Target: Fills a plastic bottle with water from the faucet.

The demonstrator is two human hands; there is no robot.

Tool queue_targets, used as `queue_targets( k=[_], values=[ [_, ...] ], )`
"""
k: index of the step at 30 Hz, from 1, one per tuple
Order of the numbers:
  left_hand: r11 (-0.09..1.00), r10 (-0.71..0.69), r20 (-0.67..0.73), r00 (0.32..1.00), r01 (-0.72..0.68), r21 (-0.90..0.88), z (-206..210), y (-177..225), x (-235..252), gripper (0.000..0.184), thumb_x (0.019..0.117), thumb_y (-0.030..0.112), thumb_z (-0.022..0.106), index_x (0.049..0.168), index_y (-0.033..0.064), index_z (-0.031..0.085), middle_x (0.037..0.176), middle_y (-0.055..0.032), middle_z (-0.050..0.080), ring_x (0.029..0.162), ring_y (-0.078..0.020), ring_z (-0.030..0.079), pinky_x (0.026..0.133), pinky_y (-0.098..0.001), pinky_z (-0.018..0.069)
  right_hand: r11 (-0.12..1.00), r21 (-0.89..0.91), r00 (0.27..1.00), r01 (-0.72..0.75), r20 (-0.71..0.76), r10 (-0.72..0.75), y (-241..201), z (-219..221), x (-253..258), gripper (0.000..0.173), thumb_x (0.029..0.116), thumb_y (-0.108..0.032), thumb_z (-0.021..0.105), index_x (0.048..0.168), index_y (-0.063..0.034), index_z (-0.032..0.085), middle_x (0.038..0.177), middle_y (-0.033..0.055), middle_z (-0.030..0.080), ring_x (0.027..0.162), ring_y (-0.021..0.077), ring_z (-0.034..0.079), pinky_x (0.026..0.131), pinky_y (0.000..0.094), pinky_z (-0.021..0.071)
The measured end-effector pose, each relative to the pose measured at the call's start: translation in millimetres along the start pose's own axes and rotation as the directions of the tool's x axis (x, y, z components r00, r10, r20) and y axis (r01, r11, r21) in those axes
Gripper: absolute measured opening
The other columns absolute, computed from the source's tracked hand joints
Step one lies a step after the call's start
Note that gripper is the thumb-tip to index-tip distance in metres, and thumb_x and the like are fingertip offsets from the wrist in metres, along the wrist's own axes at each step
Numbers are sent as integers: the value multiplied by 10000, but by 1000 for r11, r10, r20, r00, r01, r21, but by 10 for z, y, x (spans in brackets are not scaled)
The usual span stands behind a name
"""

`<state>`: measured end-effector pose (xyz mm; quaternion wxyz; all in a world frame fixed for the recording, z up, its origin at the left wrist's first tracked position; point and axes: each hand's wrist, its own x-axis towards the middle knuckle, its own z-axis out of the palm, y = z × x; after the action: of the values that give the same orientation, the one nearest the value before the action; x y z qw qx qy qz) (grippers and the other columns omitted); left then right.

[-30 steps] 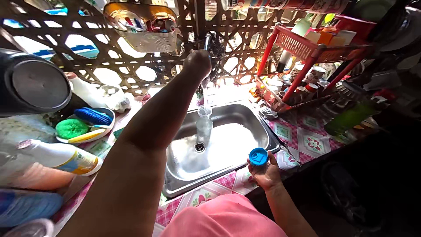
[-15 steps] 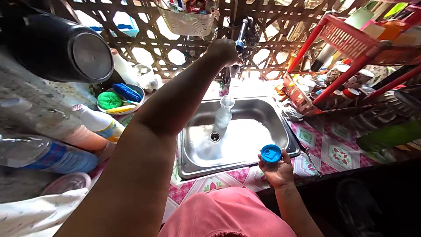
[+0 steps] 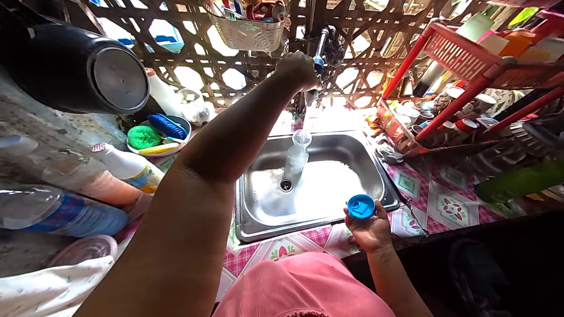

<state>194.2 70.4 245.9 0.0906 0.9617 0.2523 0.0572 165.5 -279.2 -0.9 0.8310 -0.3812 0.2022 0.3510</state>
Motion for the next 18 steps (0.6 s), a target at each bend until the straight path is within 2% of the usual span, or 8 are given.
queue_targets(
  k=[5, 13, 16, 18],
  values=[
    [1000, -21, -1, 1000, 21, 20, -22, 20, 2, 618, 874, 557, 716, 1236, 58, 674, 1320, -247, 594, 1296, -438, 523, 989, -690, 430, 1000, -11, 1000, 11, -18, -11, -15, -20, -29, 507, 995, -559, 391, 1205, -120, 534, 1065, 157, 661, 846, 273, 689, 651, 395, 583],
    [994, 17, 13, 1000, -19, 106, -29, 12, -7, 657, 838, 506, 765, 1322, 79, 640, 1372, -264, 561, 1345, -457, 474, 1028, -712, 389, 1000, -21, 1000, 5, -20, -6, -5, -8, -43, 513, 994, -558, 393, 1228, -122, 526, 1089, 159, 655, 870, 272, 687, 661, 392, 580],
    [993, 26, 19, 999, -28, 111, -32, -2, -15, 647, 854, 504, 744, 1342, 94, 631, 1407, -252, 543, 1384, -453, 435, 1054, -718, 357, 999, -34, 1000, -1, 30, 2, 3, -18, -37, 527, 990, -556, 389, 1260, -122, 517, 1138, 160, 650, 908, 273, 687, 688, 390, 582],
    [992, 24, 16, 1000, -25, 125, -28, -2, -5, 640, 858, 527, 729, 1348, 126, 638, 1418, -236, 545, 1396, -444, 426, 1056, -716, 352, 999, -19, 986, 29, 168, -25, 6, -63, -59, 537, 981, -565, 382, 1278, -137, 514, 1193, 169, 646, 957, 289, 684, 707, 399, 579]
  ],
)
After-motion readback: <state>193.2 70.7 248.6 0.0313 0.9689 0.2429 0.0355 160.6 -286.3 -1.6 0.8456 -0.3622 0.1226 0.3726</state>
